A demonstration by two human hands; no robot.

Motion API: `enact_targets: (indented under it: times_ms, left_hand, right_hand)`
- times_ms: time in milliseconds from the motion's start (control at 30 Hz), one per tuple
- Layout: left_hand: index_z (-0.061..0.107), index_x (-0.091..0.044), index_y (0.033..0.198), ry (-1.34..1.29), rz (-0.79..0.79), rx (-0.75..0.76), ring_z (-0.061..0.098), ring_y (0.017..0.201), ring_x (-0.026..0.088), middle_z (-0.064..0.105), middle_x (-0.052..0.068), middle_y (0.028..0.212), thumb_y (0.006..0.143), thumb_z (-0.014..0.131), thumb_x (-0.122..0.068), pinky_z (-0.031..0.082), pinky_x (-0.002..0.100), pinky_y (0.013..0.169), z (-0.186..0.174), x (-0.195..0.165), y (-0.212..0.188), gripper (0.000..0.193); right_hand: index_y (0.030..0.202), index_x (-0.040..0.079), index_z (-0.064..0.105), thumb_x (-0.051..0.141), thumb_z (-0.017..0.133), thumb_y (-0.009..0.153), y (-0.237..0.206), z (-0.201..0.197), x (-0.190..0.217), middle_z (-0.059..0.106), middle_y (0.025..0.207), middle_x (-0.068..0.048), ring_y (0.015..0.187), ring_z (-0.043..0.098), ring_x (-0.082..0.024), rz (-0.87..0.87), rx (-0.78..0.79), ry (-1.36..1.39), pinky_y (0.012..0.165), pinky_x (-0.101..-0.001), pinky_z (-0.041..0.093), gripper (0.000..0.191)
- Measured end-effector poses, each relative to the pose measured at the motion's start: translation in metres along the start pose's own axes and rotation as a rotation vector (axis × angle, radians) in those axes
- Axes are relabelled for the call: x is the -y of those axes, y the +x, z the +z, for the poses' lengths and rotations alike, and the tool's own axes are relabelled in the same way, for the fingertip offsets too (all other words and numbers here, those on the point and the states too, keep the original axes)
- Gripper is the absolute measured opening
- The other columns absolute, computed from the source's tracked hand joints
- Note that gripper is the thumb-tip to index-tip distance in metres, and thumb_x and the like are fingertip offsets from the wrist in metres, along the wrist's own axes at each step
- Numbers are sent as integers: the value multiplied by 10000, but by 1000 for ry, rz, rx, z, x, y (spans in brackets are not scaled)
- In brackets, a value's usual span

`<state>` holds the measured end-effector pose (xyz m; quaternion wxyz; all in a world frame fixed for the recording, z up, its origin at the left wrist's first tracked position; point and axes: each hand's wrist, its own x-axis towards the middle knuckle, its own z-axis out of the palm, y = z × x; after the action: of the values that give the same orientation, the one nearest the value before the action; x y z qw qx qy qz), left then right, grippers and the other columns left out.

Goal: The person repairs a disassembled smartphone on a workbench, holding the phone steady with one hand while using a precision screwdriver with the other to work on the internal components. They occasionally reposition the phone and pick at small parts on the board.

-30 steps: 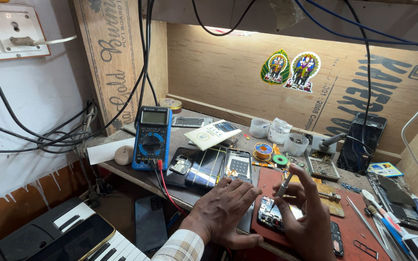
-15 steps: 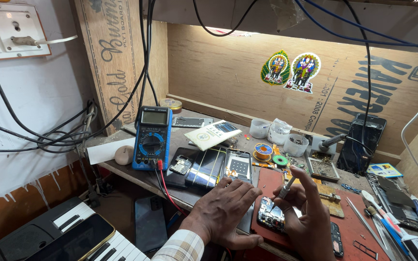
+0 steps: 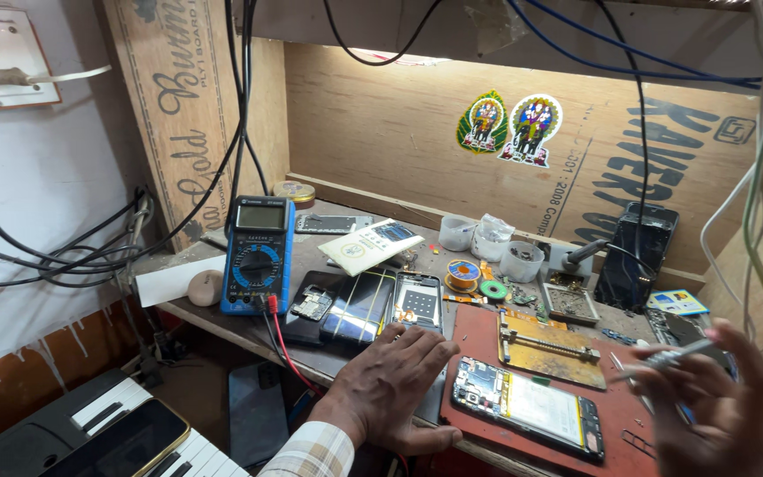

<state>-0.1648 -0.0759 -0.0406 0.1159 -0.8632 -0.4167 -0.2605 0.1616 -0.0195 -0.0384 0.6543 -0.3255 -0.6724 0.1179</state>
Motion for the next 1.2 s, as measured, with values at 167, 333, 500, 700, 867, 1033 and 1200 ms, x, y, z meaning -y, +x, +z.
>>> enact_targets:
  times_ms: [167,333,500,700,867,1033,1200]
  left_hand:
    - [521,11,1358,-29,-19,17,537,1284,363,588,201,1308,804,694,-687,340,495,1152,-4,-1,1,908]
    - [503,16,1353,-37,-58,70,511,1291,369,562,205,1331,782,702,-674,324,494,1131,-9,-3,5,917]
    - [482,15,1348,-24,-73,104,496,1295,367,540,205,1347,788,695,-687,310,478,1138,-12,-4,6,923]
    - [470,11,1372,-30,-76,115,483,1299,372,532,205,1354,782,700,-685,286,488,1136,-11,-3,7,941]
    - [466,1,1373,-44,-81,125,489,1301,367,529,197,1362,776,702,-676,303,480,1136,-11,-3,7,932]
    - [461,-2,1373,-48,-89,149,488,1297,366,526,196,1356,772,706,-673,299,482,1137,-12,-1,8,934]
    - [464,-4,1371,-45,-85,136,491,1302,365,528,193,1364,778,702,-676,298,484,1142,-11,-2,7,928]
  right_hand:
    - [1631,95,252,-125,627,989,1,-47,-39,678,1058,-281,840,687,-246,53,-73,-27,760,-324,582,775]
    - [1629,99,243,-93,598,972,2,-47,-46,682,1064,-235,872,687,-219,113,-62,-55,746,-315,589,771]
    - [1561,78,297,-92,619,915,2,-34,-27,711,1019,-210,830,707,-210,229,-67,-116,685,-313,591,742]
    - [1543,69,301,-96,613,898,7,-35,-16,721,1015,-196,814,721,-210,292,-39,-156,653,-315,592,735]
    - [1529,67,306,-92,617,882,8,-35,-17,723,1014,-192,831,725,-201,290,-19,-162,654,-309,600,735]
    - [1518,88,323,-72,636,883,9,-34,-13,749,1016,-174,827,744,-203,361,2,-268,618,-327,589,726]
    - [1530,69,302,-71,618,906,9,-33,-10,738,1015,-191,841,734,-201,297,-25,-227,648,-311,588,714]
